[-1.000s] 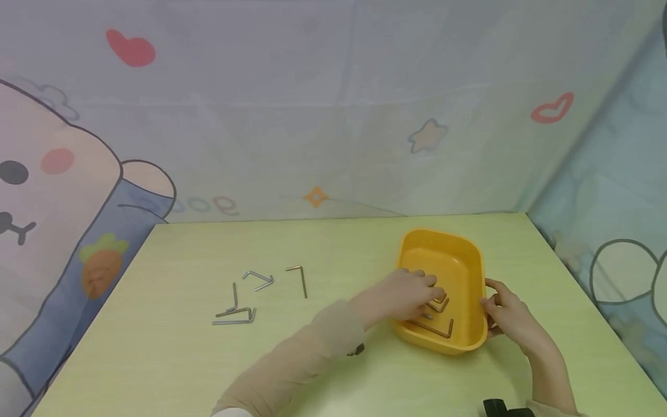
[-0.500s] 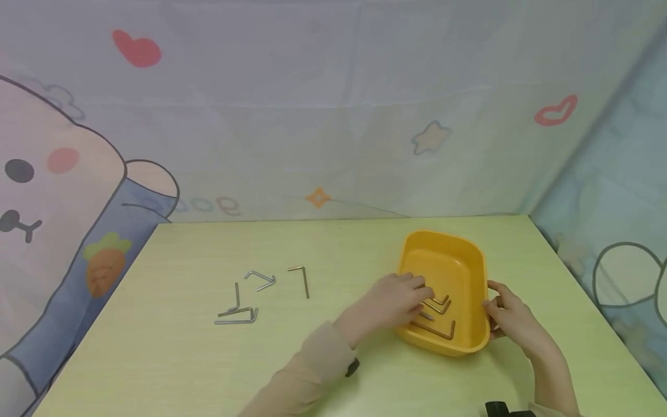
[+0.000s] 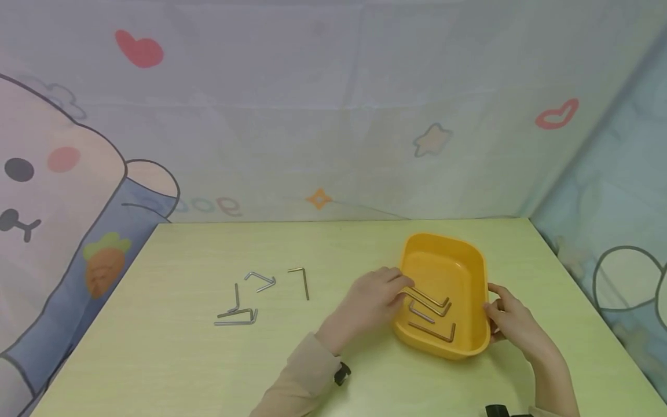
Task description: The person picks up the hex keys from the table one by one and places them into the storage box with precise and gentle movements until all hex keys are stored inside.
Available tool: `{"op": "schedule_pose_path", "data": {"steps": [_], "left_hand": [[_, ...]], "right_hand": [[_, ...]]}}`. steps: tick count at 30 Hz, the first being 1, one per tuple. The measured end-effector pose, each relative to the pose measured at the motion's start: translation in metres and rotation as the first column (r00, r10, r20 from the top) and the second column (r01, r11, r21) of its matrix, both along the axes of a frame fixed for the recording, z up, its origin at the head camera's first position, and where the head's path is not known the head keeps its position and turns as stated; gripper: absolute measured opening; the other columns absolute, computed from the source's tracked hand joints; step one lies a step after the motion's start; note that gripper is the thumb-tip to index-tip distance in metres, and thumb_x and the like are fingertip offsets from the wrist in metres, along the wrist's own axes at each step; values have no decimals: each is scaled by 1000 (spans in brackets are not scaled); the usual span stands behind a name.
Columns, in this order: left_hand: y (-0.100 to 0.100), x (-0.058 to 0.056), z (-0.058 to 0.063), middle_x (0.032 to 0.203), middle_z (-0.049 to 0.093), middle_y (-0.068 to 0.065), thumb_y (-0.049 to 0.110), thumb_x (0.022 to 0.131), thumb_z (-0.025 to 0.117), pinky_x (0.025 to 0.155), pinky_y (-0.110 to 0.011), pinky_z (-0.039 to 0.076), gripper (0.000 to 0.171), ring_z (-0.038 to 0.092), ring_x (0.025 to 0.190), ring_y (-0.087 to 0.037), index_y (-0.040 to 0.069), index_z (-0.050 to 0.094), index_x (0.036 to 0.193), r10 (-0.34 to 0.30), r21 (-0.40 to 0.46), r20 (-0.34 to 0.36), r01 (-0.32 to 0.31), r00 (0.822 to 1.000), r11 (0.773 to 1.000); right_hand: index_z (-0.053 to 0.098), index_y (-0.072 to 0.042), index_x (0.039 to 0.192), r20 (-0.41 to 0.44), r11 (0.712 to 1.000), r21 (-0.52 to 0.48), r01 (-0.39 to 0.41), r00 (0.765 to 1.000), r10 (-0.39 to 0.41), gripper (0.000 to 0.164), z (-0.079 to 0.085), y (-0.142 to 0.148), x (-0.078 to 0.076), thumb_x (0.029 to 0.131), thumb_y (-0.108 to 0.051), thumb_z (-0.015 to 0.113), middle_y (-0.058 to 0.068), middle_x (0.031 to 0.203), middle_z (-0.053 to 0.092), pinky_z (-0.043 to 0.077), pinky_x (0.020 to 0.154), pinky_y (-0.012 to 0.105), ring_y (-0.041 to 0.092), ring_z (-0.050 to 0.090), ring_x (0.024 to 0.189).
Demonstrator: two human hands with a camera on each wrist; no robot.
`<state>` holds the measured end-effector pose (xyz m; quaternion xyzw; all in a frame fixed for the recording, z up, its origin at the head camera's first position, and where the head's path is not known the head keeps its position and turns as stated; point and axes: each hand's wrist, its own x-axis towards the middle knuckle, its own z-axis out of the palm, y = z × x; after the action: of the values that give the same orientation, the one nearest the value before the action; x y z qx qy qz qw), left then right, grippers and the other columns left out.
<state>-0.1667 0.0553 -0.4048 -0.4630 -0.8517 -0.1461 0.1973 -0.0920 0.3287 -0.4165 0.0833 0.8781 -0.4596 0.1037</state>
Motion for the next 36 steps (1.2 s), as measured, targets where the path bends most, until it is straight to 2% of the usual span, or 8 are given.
{"op": "schedule_pose_path", "data": {"steps": [4, 9, 14, 19, 25, 28, 32, 36], "left_hand": [[-7, 0, 0, 105, 67, 6, 16, 89, 64, 82, -20, 52, 22, 63, 94, -9, 17, 67, 111, 47, 62, 44, -50, 998, 997], [-17, -1, -2, 104, 67, 6, 16, 90, 63, 82, -22, 52, 21, 62, 95, -10, 17, 67, 110, 99, 127, 105, -112, 990, 985], [-27, -5, -4, 103, 67, 4, 13, 89, 64, 78, -23, 52, 22, 62, 91, -12, 15, 67, 110, 163, 197, 97, -179, 982, 964], [-35, -10, -7, 102, 66, 3, 12, 88, 66, 71, -22, 52, 22, 62, 89, -13, 15, 67, 110, 254, 224, 91, -269, 963, 937], [-42, -18, -12, 102, 66, 1, 12, 87, 66, 63, -19, 49, 24, 62, 85, -15, 14, 66, 111, 344, 227, 155, -372, 926, 900], [-46, -21, -13, 103, 67, -1, 13, 88, 65, 58, -17, 46, 24, 62, 85, -16, 14, 66, 112, 385, 210, 209, -426, 899, 880], [-52, -24, -16, 105, 67, -2, 13, 89, 63, 51, -16, 39, 24, 61, 85, -18, 13, 66, 112, 438, 189, 288, -498, 852, 846], [-60, -28, -21, 105, 66, -4, 13, 89, 63, 48, -15, 36, 24, 60, 84, -19, 12, 65, 113, 464, 164, 330, -534, 822, 830]], "right_hand": [[10, 9, 148, -2, 1000, 2, -4, 1000, 4, 58, 1, 1, -1, 103, -15, 37, 14, 92, 53, 56, 62, 28, 16, 57, 71], [10, 9, 149, -1, 1000, 4, -7, 1000, 7, 58, 1, 0, -2, 103, -15, 36, 13, 92, 53, 56, 62, 28, 15, 57, 71], [9, 9, 149, 1, 1000, -2, -11, 1000, 11, 58, 1, -1, -3, 103, -15, 36, 13, 92, 53, 56, 61, 28, 15, 57, 71], [7, 8, 149, -1, 1000, -18, -23, 1000, 22, 59, 3, -1, -4, 103, -15, 36, 16, 95, 54, 56, 62, 30, 16, 58, 72], [7, 7, 150, -9, 999, -19, -27, 1000, 26, 60, 4, 3, -2, 103, -16, 36, 18, 97, 54, 56, 62, 30, 16, 59, 72], [7, 7, 150, -8, 1000, -17, -26, 1000, 26, 60, 4, 5, -2, 103, -17, 36, 17, 96, 54, 56, 62, 30, 15, 58, 72], [8, 8, 150, -2, 1000, -17, -24, 1000, 24, 60, 2, 7, -1, 103, -17, 37, 16, 95, 54, 56, 62, 30, 15, 58, 71], [7, 8, 149, 9, 1000, -12, -21, 1000, 21, 61, 1, 10, 0, 103, -18, 37, 15, 94, 54, 56, 63, 30, 15, 59, 72]]}}
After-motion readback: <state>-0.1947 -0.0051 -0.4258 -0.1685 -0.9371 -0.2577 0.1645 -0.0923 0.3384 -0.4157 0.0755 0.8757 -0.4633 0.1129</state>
